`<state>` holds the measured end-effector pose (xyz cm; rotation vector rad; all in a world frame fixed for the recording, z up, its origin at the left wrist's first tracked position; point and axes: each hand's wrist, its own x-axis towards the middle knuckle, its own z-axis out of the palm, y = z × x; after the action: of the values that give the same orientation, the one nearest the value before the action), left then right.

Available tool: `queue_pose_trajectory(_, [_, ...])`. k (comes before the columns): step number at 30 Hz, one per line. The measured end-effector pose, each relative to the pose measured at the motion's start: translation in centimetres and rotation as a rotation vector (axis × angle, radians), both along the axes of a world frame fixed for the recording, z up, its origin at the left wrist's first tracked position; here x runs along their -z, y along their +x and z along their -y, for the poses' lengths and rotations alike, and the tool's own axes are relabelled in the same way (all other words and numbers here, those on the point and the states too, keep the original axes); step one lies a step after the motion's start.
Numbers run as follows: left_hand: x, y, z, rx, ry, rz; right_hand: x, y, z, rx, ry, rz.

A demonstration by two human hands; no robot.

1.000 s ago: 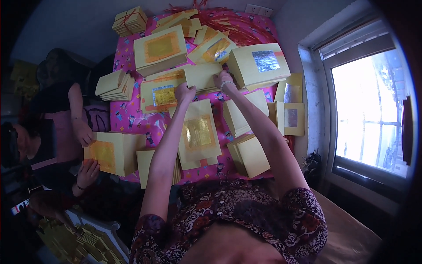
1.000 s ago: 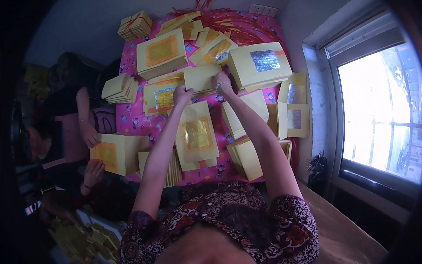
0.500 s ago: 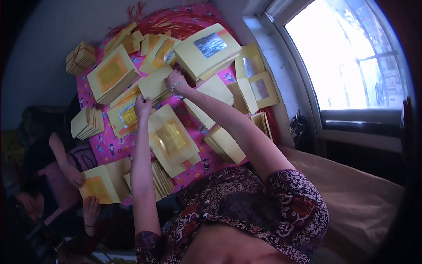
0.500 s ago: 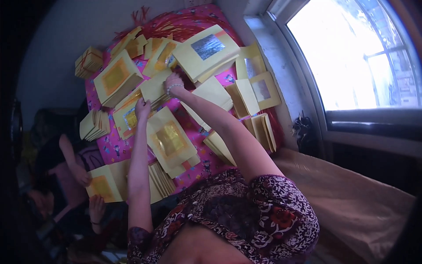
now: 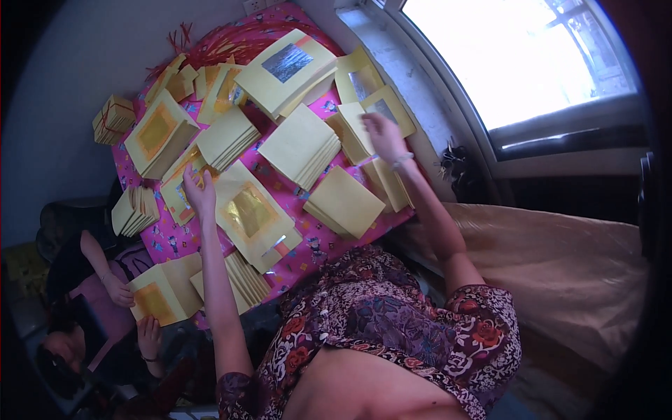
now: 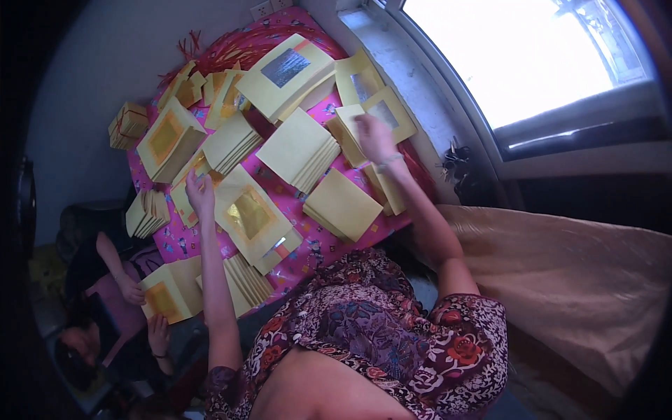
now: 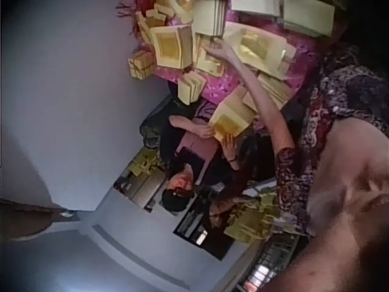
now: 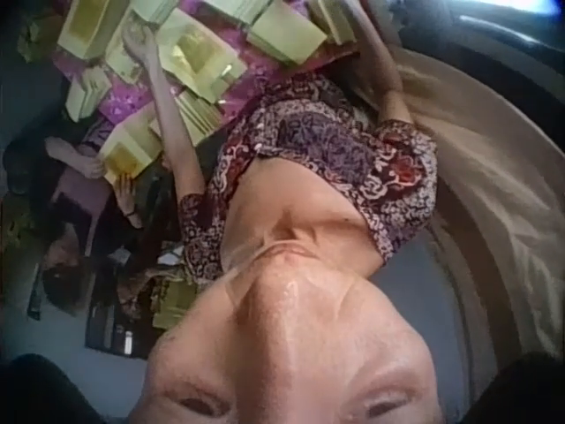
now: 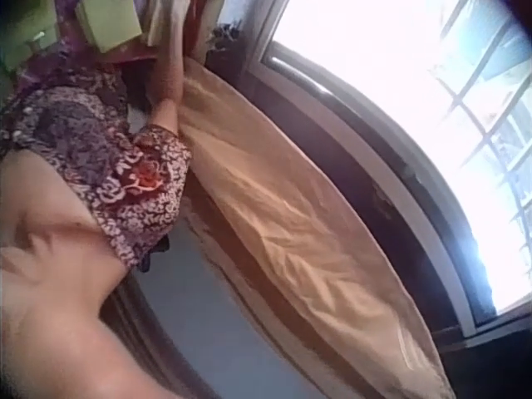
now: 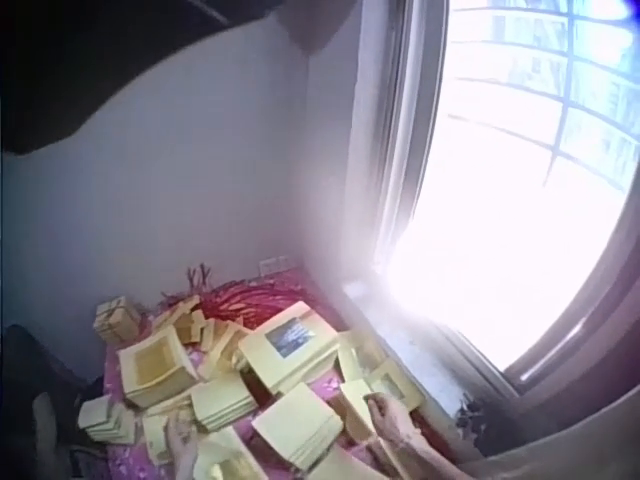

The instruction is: Sorting and counting stacks of joss paper with gold foil.

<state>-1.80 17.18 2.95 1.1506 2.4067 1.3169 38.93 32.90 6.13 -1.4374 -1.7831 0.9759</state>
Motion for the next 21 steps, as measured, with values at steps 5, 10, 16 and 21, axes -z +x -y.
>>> queue_pose_trajectory(5, [-1.6, 5.5, 2.1, 0.036, 0.067, 0.122, 9.4, 10.1, -1.0, 0.021, -0.235, 0.319])
queue_pose_trajectory(10, [-3.6, 16.8, -1.2, 0.357, 0.139, 0.109, 20.8, 16.3, -3.2, 0.214, -0.785, -0.794])
queue_pose_trajectory(16, [-5.7, 26.6, 0.2, 0.794, -0.007, 0.093, 13.6, 7.2, -1.9, 0.465, -0.621, -0.783])
queue_pose_trajectory(21, [-4.0, 30.4, 1.9, 0.925, -0.021, 0.21, 14.8, 6.4, -3.3, 0.192, -0.634, -0.562])
